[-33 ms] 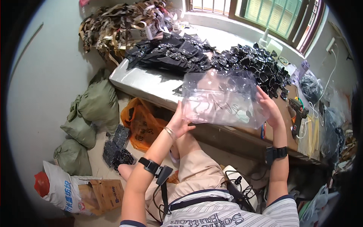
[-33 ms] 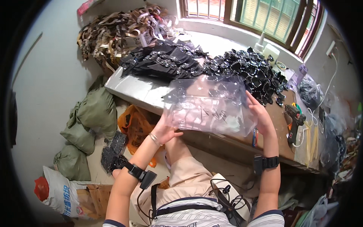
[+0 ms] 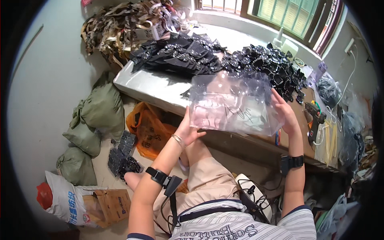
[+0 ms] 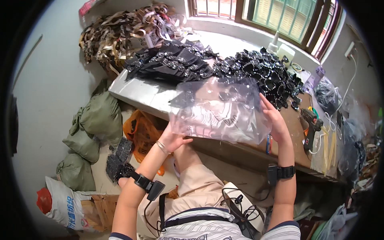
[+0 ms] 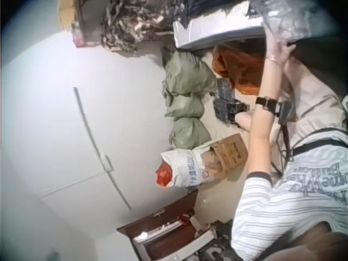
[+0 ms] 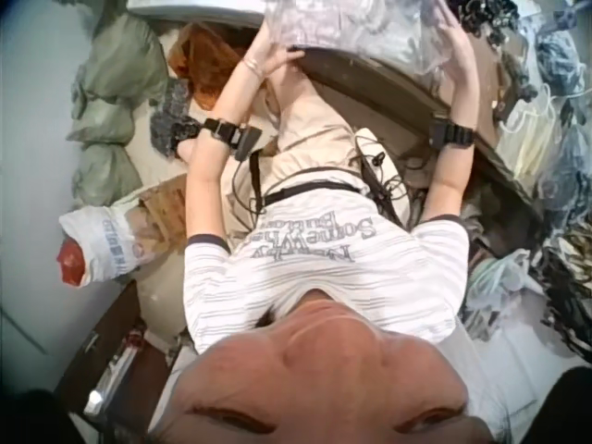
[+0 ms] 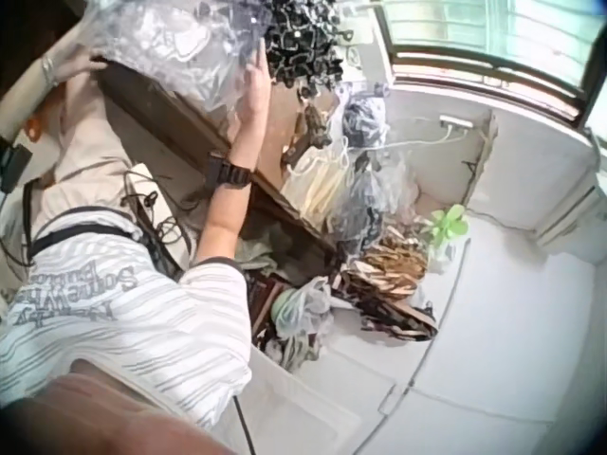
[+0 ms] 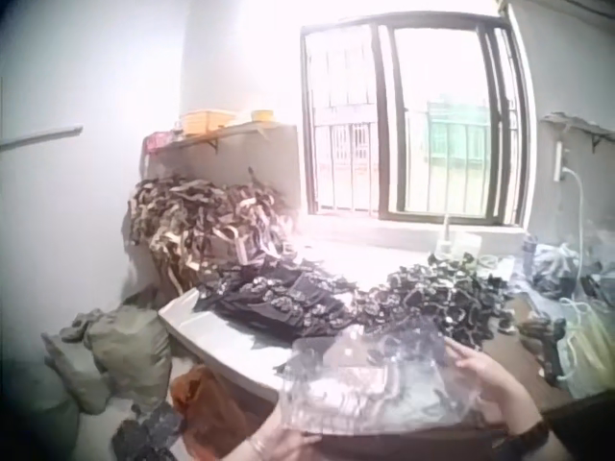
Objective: The person uses yellow-handled scissors to trim the edges of small black fabric pieces with beaded trim. After trimming several pieces, the person places them into a clear plastic bag and then packs the bag into a cardboard box.
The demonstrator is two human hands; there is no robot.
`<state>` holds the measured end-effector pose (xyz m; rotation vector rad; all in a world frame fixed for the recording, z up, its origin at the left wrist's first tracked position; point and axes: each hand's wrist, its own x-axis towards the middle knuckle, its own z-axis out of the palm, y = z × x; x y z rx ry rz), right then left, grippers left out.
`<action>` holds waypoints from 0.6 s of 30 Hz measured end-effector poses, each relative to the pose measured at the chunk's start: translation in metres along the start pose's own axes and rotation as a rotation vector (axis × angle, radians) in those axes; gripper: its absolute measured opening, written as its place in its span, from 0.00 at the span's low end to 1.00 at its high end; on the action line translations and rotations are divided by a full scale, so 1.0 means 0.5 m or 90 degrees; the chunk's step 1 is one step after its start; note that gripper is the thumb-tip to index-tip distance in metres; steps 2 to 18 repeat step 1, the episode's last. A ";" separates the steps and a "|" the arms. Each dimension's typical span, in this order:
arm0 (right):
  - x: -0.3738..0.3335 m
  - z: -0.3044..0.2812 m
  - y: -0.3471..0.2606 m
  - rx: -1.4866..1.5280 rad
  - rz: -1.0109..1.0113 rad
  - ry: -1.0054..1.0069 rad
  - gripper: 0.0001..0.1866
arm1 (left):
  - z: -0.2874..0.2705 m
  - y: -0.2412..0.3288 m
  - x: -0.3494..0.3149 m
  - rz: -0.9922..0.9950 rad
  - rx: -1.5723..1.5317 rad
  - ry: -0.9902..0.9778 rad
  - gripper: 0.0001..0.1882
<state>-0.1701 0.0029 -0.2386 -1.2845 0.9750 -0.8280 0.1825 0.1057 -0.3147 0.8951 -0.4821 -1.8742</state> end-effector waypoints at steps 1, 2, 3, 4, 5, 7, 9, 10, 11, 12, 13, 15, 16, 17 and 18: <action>-0.001 -0.004 0.007 -0.009 -0.047 -0.013 0.41 | -0.026 -0.010 0.010 0.005 -0.002 -0.054 0.49; -0.001 -0.004 0.007 -0.009 -0.047 -0.013 0.41 | -0.026 -0.010 0.010 0.005 -0.002 -0.054 0.49; -0.001 -0.004 0.007 -0.009 -0.047 -0.013 0.41 | -0.026 -0.010 0.010 0.005 -0.002 -0.054 0.49; -0.001 -0.004 0.007 -0.009 -0.047 -0.013 0.41 | -0.026 -0.010 0.010 0.005 -0.002 -0.054 0.49; -0.001 -0.004 0.007 -0.009 -0.047 -0.013 0.41 | -0.026 -0.010 0.010 0.005 -0.002 -0.054 0.49; -0.001 -0.004 0.007 -0.009 -0.047 -0.013 0.41 | -0.026 -0.010 0.010 0.005 -0.002 -0.054 0.49; -0.001 -0.004 0.007 -0.009 -0.047 -0.013 0.41 | -0.026 -0.010 0.010 0.005 -0.002 -0.054 0.49; -0.001 -0.004 0.007 -0.009 -0.047 -0.013 0.41 | -0.026 -0.010 0.010 0.005 -0.002 -0.054 0.49; -0.001 -0.004 0.007 -0.009 -0.047 -0.013 0.41 | -0.026 -0.010 0.010 0.005 -0.002 -0.054 0.49; -0.001 -0.004 0.007 -0.009 -0.047 -0.013 0.41 | -0.026 -0.010 0.010 0.005 -0.002 -0.054 0.49; -0.001 -0.004 0.007 -0.009 -0.047 -0.013 0.41 | -0.026 -0.010 0.010 0.005 -0.002 -0.054 0.49; -0.001 -0.004 0.007 -0.009 -0.047 -0.013 0.41 | -0.026 -0.010 0.010 0.005 -0.002 -0.054 0.49; -0.001 -0.004 0.007 -0.009 -0.047 -0.013 0.41 | -0.026 -0.010 0.010 0.005 -0.002 -0.054 0.49; -0.001 -0.004 0.007 -0.009 -0.047 -0.013 0.41 | -0.026 -0.010 0.010 0.005 -0.002 -0.054 0.49; -0.001 -0.004 0.007 -0.009 -0.047 -0.013 0.41 | -0.026 -0.010 0.010 0.005 -0.002 -0.054 0.49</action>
